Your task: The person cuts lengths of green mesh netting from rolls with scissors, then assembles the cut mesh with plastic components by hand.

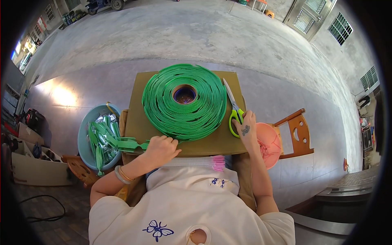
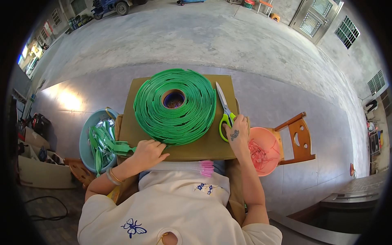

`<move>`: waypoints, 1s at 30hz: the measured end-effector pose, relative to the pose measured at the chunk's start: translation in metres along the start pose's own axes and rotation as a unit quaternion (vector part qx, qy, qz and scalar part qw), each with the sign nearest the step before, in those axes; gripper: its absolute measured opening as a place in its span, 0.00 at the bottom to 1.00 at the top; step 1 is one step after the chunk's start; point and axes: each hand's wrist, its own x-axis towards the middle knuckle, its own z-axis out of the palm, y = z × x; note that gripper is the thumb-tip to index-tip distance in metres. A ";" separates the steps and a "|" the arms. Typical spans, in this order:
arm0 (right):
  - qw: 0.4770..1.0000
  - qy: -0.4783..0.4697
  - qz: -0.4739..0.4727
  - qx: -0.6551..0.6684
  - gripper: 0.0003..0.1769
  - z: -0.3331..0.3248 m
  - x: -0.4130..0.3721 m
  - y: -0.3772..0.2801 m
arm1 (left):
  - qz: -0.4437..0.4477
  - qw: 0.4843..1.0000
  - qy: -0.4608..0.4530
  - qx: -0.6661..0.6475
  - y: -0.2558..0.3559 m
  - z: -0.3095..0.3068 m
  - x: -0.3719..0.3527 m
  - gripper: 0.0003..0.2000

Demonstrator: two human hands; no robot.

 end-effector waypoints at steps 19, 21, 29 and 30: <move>0.999 -0.023 0.030 -0.018 0.23 -0.004 0.002 -0.002 | -0.149 0.981 0.008 0.125 -0.133 -0.058 -0.087 0.08; 0.999 -0.027 0.033 -0.019 0.23 -0.003 0.002 -0.003 | -0.150 0.987 0.061 -0.024 -0.110 -0.064 -0.066 0.08; 0.999 -0.030 0.026 -0.022 0.22 -0.008 0.002 -0.005 | -0.148 0.949 -0.118 -0.252 -0.019 -0.046 0.002 0.15; 0.999 -0.029 0.025 -0.020 0.22 -0.007 0.001 -0.004 | -0.159 0.946 -0.146 -0.242 -0.007 -0.045 0.006 0.16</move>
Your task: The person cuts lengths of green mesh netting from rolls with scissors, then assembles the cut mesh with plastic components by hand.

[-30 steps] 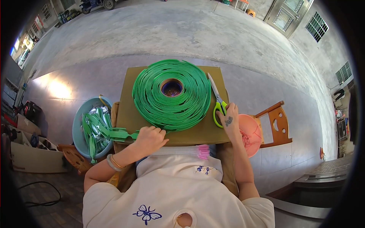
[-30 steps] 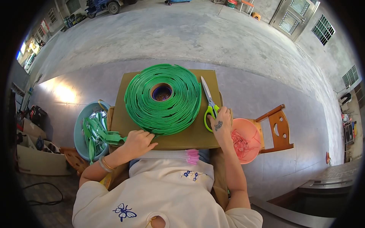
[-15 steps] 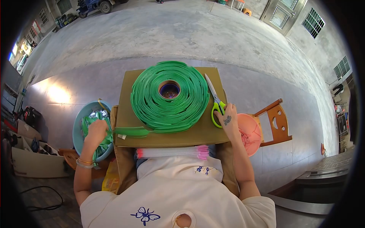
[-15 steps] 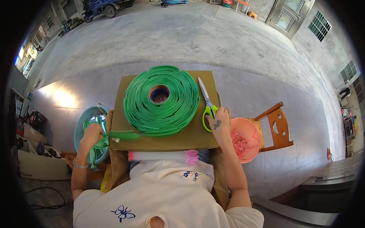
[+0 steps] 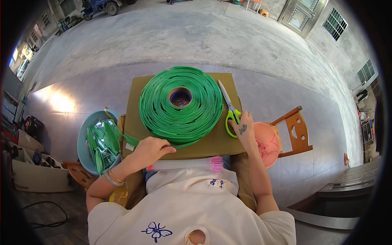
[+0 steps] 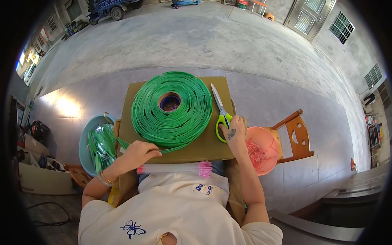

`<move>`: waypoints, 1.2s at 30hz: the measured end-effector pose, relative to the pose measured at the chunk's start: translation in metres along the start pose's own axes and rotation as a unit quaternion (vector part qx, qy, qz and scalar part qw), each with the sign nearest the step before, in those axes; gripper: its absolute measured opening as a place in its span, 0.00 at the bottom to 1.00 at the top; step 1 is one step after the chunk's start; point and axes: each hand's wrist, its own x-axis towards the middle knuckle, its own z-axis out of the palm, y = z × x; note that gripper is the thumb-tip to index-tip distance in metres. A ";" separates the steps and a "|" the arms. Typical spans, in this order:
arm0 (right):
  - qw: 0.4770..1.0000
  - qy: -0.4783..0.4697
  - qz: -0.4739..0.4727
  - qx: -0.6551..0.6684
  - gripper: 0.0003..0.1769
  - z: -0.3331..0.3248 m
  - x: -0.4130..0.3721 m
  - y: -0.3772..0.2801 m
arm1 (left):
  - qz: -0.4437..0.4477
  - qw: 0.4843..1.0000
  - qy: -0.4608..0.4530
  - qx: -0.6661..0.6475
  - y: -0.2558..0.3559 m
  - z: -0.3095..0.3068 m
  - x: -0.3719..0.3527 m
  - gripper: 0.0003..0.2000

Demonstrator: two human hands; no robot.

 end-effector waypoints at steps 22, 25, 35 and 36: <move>1.000 0.004 -0.014 -0.018 0.19 -0.002 0.002 0.006 | 0.054 0.993 0.061 -0.085 0.007 0.027 0.007 0.09; 0.959 -0.096 0.143 0.224 0.18 -0.010 0.012 0.023 | 0.041 0.992 0.001 -0.122 0.026 0.011 0.019 0.09; 0.642 -0.325 -0.055 0.692 0.37 -0.043 -0.029 -0.024 | 0.041 0.934 0.080 -0.345 0.036 -0.074 0.074 0.09; 0.633 -0.371 -0.093 0.673 0.40 -0.046 -0.035 -0.029 | 0.033 0.926 0.103 -0.361 0.029 -0.078 0.081 0.09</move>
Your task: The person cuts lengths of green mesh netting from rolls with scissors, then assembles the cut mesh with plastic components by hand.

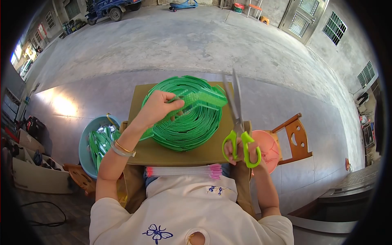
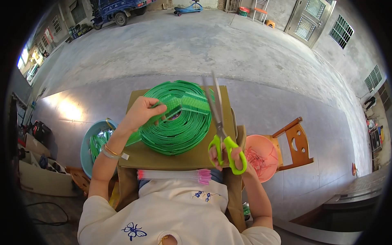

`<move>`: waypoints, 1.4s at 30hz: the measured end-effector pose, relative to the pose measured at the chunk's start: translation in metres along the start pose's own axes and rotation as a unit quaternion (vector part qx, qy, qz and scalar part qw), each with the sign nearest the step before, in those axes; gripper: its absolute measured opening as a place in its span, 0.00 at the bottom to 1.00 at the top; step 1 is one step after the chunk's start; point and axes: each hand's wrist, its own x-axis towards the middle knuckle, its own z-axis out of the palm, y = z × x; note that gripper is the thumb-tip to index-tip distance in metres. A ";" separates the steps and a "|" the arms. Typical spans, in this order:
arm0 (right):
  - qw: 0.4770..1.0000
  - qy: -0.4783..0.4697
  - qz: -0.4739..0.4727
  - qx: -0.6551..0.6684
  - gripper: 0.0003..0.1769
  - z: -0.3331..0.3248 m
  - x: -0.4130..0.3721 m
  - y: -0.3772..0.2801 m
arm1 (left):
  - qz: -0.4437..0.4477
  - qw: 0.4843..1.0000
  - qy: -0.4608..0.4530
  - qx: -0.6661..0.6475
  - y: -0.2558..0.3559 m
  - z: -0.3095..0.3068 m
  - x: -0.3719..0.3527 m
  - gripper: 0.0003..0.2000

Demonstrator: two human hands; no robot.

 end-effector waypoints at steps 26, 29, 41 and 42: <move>0.966 0.028 0.182 -0.179 0.47 0.043 0.025 0.002 | -0.011 0.996 0.052 -0.069 -0.015 0.022 -0.028 0.09; 0.966 0.026 0.182 -0.181 0.46 0.043 0.025 0.002 | -0.010 0.996 0.055 -0.069 -0.016 0.023 -0.027 0.09; 0.972 0.032 0.166 -0.164 0.44 0.036 0.023 0.013 | -0.001 0.995 0.049 -0.085 -0.019 0.023 -0.028 0.09; 0.971 0.029 0.172 -0.162 0.43 0.034 0.023 0.012 | -0.001 0.995 0.050 -0.086 -0.019 0.023 -0.027 0.09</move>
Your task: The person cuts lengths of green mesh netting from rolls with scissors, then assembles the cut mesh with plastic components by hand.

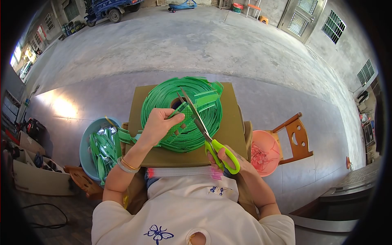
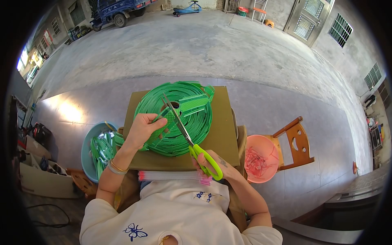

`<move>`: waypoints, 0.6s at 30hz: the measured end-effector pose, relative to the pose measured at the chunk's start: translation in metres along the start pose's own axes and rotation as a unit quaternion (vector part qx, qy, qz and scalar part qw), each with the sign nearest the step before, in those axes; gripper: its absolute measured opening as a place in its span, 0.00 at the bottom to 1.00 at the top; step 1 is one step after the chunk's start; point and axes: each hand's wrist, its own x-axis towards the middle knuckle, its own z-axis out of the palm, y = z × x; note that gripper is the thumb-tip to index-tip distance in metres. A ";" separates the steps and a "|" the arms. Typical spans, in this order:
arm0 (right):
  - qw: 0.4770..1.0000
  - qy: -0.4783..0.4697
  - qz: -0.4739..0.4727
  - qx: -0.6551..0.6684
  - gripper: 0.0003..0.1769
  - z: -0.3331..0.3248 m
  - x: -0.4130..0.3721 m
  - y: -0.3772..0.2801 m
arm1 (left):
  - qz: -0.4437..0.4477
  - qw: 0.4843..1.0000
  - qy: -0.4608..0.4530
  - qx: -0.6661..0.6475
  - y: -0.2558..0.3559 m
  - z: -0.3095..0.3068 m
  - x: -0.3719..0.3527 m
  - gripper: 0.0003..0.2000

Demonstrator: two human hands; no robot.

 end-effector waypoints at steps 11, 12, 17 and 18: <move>0.988 0.139 0.072 -0.009 0.27 0.003 -0.006 -0.023 | -0.006 1.000 0.003 -0.002 0.005 -0.006 -0.002 0.09; 0.981 0.186 0.054 0.011 0.25 0.001 -0.005 -0.023 | -0.006 1.000 0.002 -0.002 0.007 -0.008 -0.003 0.09; 0.865 0.403 -0.021 -0.299 0.16 -0.040 0.003 -0.009 | 0.038 0.990 0.020 0.137 0.028 -0.053 -0.014 0.07; 0.825 0.423 -0.029 -0.374 0.15 -0.046 0.001 -0.005 | 0.062 0.983 0.036 0.171 0.032 -0.065 -0.017 0.07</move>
